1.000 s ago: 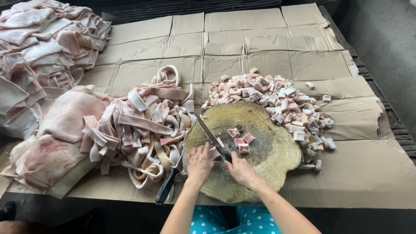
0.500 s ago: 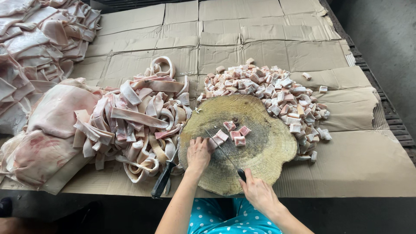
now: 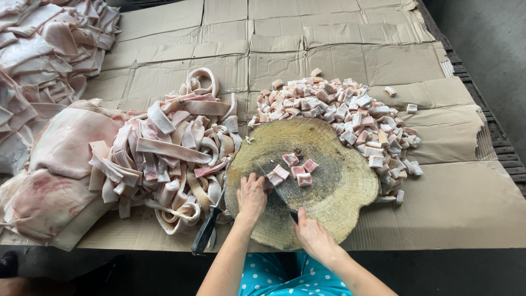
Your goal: The person uses a large knife to cut long strips of raw pork skin into smaller, square-shaped pieces on a wooden chopping board.
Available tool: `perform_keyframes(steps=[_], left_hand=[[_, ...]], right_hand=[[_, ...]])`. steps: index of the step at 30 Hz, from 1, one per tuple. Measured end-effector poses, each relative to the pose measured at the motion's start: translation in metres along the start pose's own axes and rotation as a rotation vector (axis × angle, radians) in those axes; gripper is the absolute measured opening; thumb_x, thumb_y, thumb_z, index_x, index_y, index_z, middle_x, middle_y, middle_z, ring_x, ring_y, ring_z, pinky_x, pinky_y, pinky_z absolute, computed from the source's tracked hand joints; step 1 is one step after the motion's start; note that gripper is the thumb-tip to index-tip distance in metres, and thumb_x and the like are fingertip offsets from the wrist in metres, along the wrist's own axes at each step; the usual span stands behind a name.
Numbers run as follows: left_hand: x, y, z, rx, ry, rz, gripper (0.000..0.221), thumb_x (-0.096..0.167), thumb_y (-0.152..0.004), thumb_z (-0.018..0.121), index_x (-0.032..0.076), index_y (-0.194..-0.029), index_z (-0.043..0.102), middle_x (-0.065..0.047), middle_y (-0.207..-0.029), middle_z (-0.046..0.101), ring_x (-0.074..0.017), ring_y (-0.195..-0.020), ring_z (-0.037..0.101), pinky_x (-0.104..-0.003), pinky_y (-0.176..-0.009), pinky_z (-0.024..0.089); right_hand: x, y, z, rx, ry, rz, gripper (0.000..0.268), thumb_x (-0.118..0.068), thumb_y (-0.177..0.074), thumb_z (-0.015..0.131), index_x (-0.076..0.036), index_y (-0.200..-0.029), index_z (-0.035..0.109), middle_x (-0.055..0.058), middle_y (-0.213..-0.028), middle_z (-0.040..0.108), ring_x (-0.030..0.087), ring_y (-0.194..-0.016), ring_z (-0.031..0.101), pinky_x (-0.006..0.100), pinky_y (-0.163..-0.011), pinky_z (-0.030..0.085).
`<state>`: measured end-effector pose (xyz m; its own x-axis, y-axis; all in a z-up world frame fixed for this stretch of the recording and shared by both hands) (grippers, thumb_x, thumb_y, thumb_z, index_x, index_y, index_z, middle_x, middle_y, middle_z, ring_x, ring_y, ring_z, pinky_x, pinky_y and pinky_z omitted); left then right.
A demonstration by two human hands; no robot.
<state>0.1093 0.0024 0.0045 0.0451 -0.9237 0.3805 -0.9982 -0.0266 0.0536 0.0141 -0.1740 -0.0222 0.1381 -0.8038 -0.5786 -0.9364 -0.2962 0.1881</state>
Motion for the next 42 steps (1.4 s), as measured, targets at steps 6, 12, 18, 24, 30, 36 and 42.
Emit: perform_keyframes(steps=[6, 12, 18, 24, 30, 36, 42], left_hand=[[-0.001, -0.001, 0.001, -0.017, 0.006, 0.001, 0.035, 0.009, -0.087, 0.067, 0.015, -0.121, 0.069, -0.006, -0.119, 0.055, -0.0295, -0.117, 0.052, -0.050, -0.093, 0.050], [0.002, 0.004, -0.006, 0.027, 0.072, 0.028, 0.025, 0.016, -0.085, 0.073, 0.019, -0.110, 0.073, -0.004, -0.117, 0.058, -0.0299, -0.117, 0.052, -0.051, -0.091, 0.049], [0.000, 0.008, -0.006, 0.102, 0.024, 0.040, 0.034, 0.021, -0.083, 0.076, 0.018, -0.116, 0.070, -0.004, -0.119, 0.059, -0.0308, -0.117, 0.053, -0.050, -0.090, 0.049], [-0.014, 0.013, 0.002, -0.023, 0.168, 0.045, 0.086, 0.019, -0.074, 0.086, 0.013, -0.150, 0.046, -0.013, -0.144, 0.047, -0.0348, -0.130, 0.042, -0.049, -0.109, 0.040], [-0.049, 0.048, -0.027, -0.123, 0.390, -0.097, 0.087, 0.012, -0.079, 0.081, 0.012, -0.154, 0.037, -0.013, -0.149, 0.044, -0.0315, -0.131, 0.051, -0.042, -0.112, 0.043], [-0.031, 0.022, -0.006, -0.016, 0.302, -0.048, 0.059, 0.015, -0.087, 0.078, 0.005, -0.141, 0.054, -0.015, -0.137, 0.054, -0.0322, -0.124, 0.060, -0.040, -0.108, 0.049], [-0.013, -0.003, 0.009, -0.010, 0.144, 0.020, 0.047, 0.001, -0.083, 0.070, 0.001, -0.129, 0.060, -0.018, -0.124, 0.055, -0.0380, -0.116, 0.062, -0.046, -0.100, 0.052]], right_hand=[[-0.009, -0.045, 0.004, -0.007, -0.026, -0.042, 0.049, -0.024, -0.101, 0.051, 0.011, -0.133, 0.037, 0.029, -0.087, 0.070, 0.050, -0.082, 0.069, 0.059, -0.072, 0.056], [-0.013, -0.078, 0.011, -0.055, -0.070, 0.040, 0.041, -0.027, -0.103, 0.048, 0.006, -0.126, 0.039, 0.032, -0.097, 0.070, 0.053, -0.092, 0.067, 0.062, -0.079, 0.053], [-0.025, -0.100, 0.002, -0.030, -0.060, 0.034, 0.042, -0.031, -0.103, 0.051, 0.002, -0.126, 0.038, 0.034, -0.097, 0.070, 0.053, -0.094, 0.067, 0.061, -0.080, 0.054], [-0.008, -0.063, -0.011, -0.054, -0.174, 0.092, 0.037, -0.033, -0.102, 0.052, -0.004, -0.121, 0.041, 0.031, -0.091, 0.070, 0.051, -0.086, 0.070, 0.059, -0.074, 0.055], [0.013, -0.008, -0.046, 0.047, -0.223, 0.124, 0.036, -0.037, -0.101, 0.051, -0.008, -0.120, 0.045, 0.024, -0.068, 0.069, 0.045, -0.064, 0.072, 0.056, -0.059, 0.053], [-0.005, 0.017, -0.051, -0.008, -0.187, 0.141, 0.036, -0.041, -0.104, 0.049, -0.009, -0.120, 0.045, 0.025, -0.061, 0.067, 0.046, -0.062, 0.071, 0.057, -0.059, 0.053], [-0.012, 0.046, -0.040, 0.022, -0.052, 0.079, 0.038, -0.037, -0.102, 0.050, -0.005, -0.121, 0.043, 0.024, -0.065, 0.069, 0.047, -0.067, 0.071, 0.058, -0.059, 0.055]])
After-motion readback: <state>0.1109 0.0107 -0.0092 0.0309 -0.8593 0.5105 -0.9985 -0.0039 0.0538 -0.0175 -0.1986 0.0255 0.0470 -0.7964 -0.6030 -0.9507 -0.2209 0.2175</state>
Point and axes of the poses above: each hand's wrist, its own y-axis away from the middle knuckle, its own z-axis out of the palm, x = y × z, the point moved 10 cm from there along -y, towards the middle knuckle
